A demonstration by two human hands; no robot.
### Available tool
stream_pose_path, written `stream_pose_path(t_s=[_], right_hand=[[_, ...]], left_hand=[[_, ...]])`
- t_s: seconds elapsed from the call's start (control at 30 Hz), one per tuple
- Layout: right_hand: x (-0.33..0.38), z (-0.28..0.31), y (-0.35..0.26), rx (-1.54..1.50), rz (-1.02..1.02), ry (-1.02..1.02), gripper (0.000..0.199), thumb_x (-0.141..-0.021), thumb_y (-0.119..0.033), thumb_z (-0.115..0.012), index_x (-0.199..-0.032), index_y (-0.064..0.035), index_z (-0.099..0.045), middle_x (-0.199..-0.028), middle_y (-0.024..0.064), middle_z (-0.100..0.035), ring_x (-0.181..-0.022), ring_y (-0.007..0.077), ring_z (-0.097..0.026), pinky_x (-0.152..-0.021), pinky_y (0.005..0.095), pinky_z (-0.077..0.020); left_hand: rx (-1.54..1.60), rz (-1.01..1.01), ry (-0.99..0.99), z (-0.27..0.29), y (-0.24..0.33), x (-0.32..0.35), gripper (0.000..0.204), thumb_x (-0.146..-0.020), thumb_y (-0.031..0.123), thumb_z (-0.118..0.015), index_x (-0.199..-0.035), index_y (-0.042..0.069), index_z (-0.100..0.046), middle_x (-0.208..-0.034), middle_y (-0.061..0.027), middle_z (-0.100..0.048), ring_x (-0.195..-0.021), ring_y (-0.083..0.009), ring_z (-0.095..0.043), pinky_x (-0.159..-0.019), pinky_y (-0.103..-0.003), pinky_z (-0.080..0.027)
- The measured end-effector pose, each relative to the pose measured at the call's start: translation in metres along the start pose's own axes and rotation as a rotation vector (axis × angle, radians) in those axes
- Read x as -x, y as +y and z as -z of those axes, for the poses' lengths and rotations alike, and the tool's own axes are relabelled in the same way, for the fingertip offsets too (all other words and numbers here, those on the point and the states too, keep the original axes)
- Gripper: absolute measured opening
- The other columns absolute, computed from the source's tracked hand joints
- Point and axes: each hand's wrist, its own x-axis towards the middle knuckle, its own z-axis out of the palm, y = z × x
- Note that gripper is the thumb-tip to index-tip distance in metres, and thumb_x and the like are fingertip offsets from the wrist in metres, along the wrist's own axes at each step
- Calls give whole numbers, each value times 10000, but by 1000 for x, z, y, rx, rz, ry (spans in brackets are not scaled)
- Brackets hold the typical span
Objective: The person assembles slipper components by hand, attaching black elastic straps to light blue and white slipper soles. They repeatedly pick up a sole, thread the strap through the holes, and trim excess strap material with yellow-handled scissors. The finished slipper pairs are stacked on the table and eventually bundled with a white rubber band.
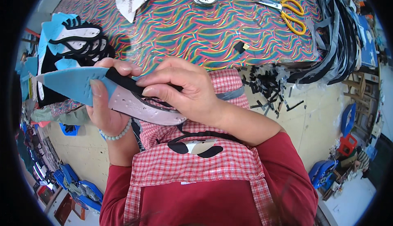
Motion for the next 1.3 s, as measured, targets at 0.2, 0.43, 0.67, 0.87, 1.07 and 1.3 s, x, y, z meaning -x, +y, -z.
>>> stream_pose_path(t_s=[0.2, 0.43, 0.67, 0.87, 1.07, 1.3], right_hand=[[7, -5, 10, -179, -158, 30, 138, -840, -87, -707, -964, -25, -711, -895, 50, -624, -850, 144, -584, -747, 267, -467], [19, 2, -1, -207, -228, 22, 135, -864, -103, -682, -959, -10, -706, -886, 46, -615, -866, 150, -583, -767, 270, -465], [16, 8, -15, 247, -245, -65, 145, -838, -125, -679, -879, -6, -608, -814, 114, -602, -741, 231, -606, -667, 337, -488], [8, 11, 5, 678, -33, 82, 173, -811, -164, -684, -882, -34, -596, -825, 124, -599, -702, 278, -614, -602, 367, -495], [-18, 47, 10, 110, -205, 135, 177, -866, -162, -670, -852, 11, -633, -809, 54, -650, -642, 116, -633, -555, 260, -493], [-43, 59, -7, 557, 78, -129, 218, -928, -169, -607, -922, 47, -630, -982, 49, -615, -936, 142, -577, -838, 302, -468]], left_hand=[[-106, -2, -19, -2, -7, -13, 431, -983, 285, -485, -1207, -81, -526, -974, -206, -624, -794, -243, -623, -693, -349, -529], [-205, -1, 65, -18, -2, -9, 425, -979, 242, -488, -1212, -111, -521, -967, -223, -637, -714, -223, -625, -608, -317, -524], [-134, 299, -42, -22, -7, -27, 361, -962, 192, -535, -1195, -83, -514, -1009, -222, -640, -730, -214, -642, -627, -309, -536], [-204, 224, 140, -31, -57, -6, 267, -940, 93, -564, -1166, -46, -531, -1029, -145, -679, -959, -218, -667, -845, -323, -535], [-24, 291, 43, -19, -52, -8, 223, -953, 85, -541, -1143, -33, -539, -947, -114, -684, -875, -187, -669, -841, -323, -526], [389, 521, -310, -5, -56, -21, 367, -1025, 283, -413, -1223, -18, -484, -781, -89, -621, -850, -193, -646, -830, -337, -509]])
